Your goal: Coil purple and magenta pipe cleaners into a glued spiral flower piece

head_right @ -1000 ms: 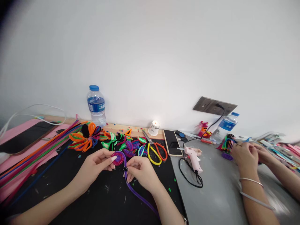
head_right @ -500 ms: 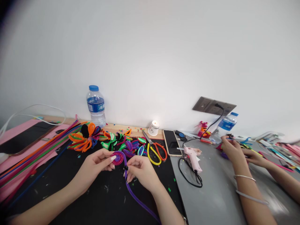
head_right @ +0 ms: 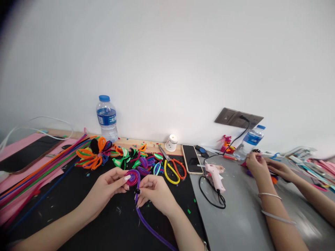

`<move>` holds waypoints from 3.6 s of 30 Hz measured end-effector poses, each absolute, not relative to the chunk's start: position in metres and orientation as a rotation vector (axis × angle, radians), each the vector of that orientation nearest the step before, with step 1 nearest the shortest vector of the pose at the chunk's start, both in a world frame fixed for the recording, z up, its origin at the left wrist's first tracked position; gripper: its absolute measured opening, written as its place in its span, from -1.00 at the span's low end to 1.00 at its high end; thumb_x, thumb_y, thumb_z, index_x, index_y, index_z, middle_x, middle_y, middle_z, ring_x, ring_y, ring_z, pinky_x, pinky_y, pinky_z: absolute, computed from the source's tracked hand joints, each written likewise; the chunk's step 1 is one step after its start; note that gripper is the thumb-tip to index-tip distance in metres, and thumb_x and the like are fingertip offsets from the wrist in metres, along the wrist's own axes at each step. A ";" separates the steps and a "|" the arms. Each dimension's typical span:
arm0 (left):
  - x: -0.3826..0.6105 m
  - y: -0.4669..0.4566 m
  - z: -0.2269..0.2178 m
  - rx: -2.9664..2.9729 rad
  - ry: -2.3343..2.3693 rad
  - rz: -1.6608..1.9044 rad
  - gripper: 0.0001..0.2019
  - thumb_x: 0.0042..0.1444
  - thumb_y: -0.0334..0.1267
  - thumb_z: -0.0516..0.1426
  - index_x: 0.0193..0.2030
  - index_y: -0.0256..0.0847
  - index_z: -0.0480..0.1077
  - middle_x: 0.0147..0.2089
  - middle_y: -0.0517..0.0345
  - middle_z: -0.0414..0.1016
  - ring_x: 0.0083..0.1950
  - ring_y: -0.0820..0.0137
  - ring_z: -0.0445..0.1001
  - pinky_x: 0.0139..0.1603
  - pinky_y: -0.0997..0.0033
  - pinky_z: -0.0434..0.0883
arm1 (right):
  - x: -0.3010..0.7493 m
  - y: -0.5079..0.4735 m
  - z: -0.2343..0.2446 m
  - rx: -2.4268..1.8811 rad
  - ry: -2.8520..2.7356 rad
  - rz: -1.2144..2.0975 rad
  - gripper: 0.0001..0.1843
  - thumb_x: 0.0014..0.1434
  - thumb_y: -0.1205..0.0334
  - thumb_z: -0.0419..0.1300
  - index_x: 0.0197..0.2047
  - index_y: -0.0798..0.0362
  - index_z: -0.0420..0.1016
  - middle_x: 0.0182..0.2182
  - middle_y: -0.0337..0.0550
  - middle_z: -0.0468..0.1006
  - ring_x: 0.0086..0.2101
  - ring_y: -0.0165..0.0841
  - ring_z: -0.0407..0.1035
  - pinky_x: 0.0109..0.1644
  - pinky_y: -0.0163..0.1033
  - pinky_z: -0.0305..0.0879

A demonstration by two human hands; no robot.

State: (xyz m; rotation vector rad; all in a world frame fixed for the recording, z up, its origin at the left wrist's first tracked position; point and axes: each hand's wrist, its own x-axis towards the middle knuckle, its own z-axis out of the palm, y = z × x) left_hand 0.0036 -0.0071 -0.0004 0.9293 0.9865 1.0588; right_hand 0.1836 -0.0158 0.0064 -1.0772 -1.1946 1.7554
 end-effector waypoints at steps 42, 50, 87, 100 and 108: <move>0.012 -0.019 0.002 0.686 0.835 1.007 -0.79 -0.08 -0.22 0.29 -0.36 -0.21 0.38 -0.48 0.27 0.44 -0.45 0.54 0.41 -0.37 0.55 0.39 | 0.177 -0.018 0.006 -1.042 -1.097 1.811 -0.60 -0.20 0.26 0.41 -0.36 0.10 0.28 -0.55 -0.30 0.51 -0.59 -0.39 0.47 -0.48 -0.30 0.44; 0.013 -0.021 0.001 0.697 0.841 0.985 -0.79 -0.09 -0.19 0.29 -0.37 -0.20 0.38 -0.49 0.28 0.43 -0.46 0.53 0.39 -0.39 0.54 0.37 | 0.176 -0.018 0.007 -1.030 -1.100 1.805 -0.60 -0.18 0.27 0.41 -0.34 0.11 0.29 -0.51 -0.27 0.54 -0.59 -0.39 0.47 -0.47 -0.31 0.44; 0.011 -0.016 0.000 0.644 0.873 1.029 -0.81 -0.12 -0.25 0.32 -0.38 -0.25 0.46 -0.46 0.25 0.45 -0.41 0.56 0.39 -0.34 0.58 0.38 | 0.178 -0.018 0.004 -0.971 -1.081 1.777 -0.71 -0.13 0.35 0.36 -0.36 0.11 0.33 -0.53 -0.29 0.51 -0.58 -0.39 0.47 -0.46 -0.31 0.43; 0.012 -0.019 -0.002 0.619 0.860 0.994 -0.81 -0.13 -0.25 0.33 -0.39 -0.26 0.46 -0.48 0.24 0.45 -0.42 0.56 0.39 -0.32 0.57 0.37 | 0.178 -0.017 0.002 -0.958 -1.068 1.776 -0.72 -0.13 0.41 0.34 -0.36 0.11 0.34 -0.52 -0.28 0.52 -0.59 -0.40 0.47 -0.47 -0.32 0.44; 0.014 -0.018 -0.004 0.615 0.843 0.969 -0.82 -0.10 -0.24 0.32 -0.38 -0.26 0.48 -0.48 0.23 0.46 -0.41 0.56 0.39 -0.31 0.57 0.39 | 0.177 -0.018 0.003 -0.968 -1.070 1.772 -0.73 -0.12 0.40 0.33 -0.35 0.11 0.34 -0.52 -0.29 0.51 -0.57 -0.38 0.49 -0.46 -0.32 0.44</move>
